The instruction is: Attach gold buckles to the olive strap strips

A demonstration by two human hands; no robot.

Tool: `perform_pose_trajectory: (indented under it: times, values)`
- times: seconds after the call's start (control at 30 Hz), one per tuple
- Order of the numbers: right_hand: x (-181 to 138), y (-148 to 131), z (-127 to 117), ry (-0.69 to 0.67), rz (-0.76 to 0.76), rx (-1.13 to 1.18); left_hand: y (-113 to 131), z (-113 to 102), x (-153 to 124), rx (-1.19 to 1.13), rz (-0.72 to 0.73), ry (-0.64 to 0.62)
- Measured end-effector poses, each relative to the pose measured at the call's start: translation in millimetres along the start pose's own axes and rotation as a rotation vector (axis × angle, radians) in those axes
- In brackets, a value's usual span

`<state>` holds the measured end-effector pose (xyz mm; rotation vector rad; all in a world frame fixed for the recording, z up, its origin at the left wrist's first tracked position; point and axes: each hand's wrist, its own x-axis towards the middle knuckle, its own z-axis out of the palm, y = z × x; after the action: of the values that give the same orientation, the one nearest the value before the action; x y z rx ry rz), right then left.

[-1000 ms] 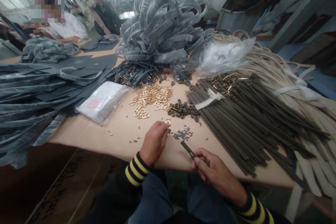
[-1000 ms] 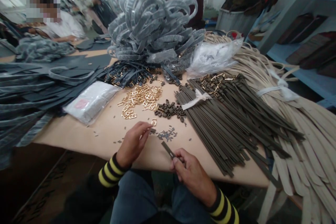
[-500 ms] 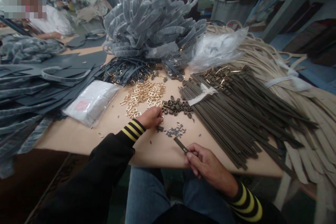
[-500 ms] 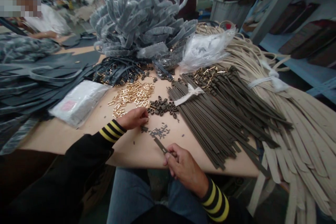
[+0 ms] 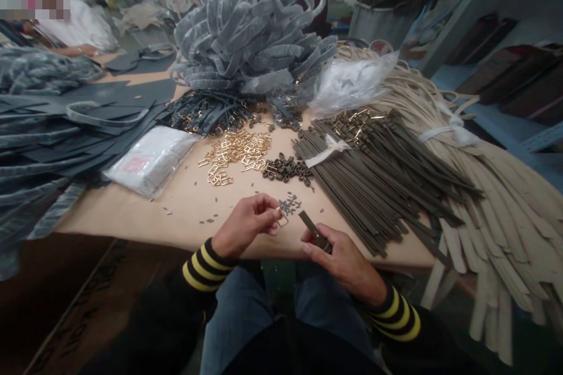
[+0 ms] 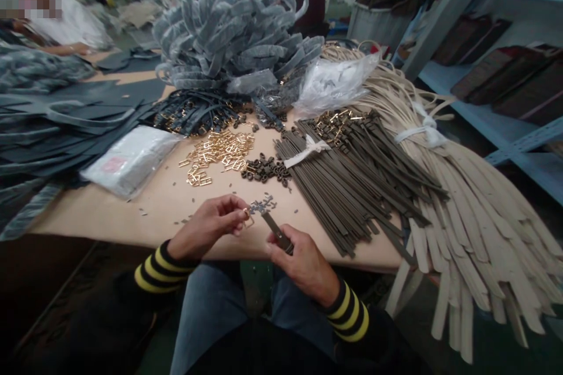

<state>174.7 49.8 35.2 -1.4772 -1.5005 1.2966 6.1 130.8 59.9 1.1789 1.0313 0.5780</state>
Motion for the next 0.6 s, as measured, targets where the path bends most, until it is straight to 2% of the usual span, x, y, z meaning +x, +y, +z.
perform_pose_trajectory:
  times: [0.13, 0.27, 0.37, 0.6]
  values:
    - [-14, 2, 8, -0.064, -0.008, -0.012, -35, 33, -35, -0.300, -0.156, 0.062]
    - [-26, 13, 19, -0.090, -0.012, -0.019, -63, 51, -53, -0.473, -0.213, 0.154]
    - [-32, 16, 24, -0.104, 0.013, -0.039, -72, 55, -62, -0.509, -0.215, 0.180]
    - [-37, 16, 29, -0.116, 0.040, -0.116, -79, 60, -74, -0.471, -0.194, 0.148]
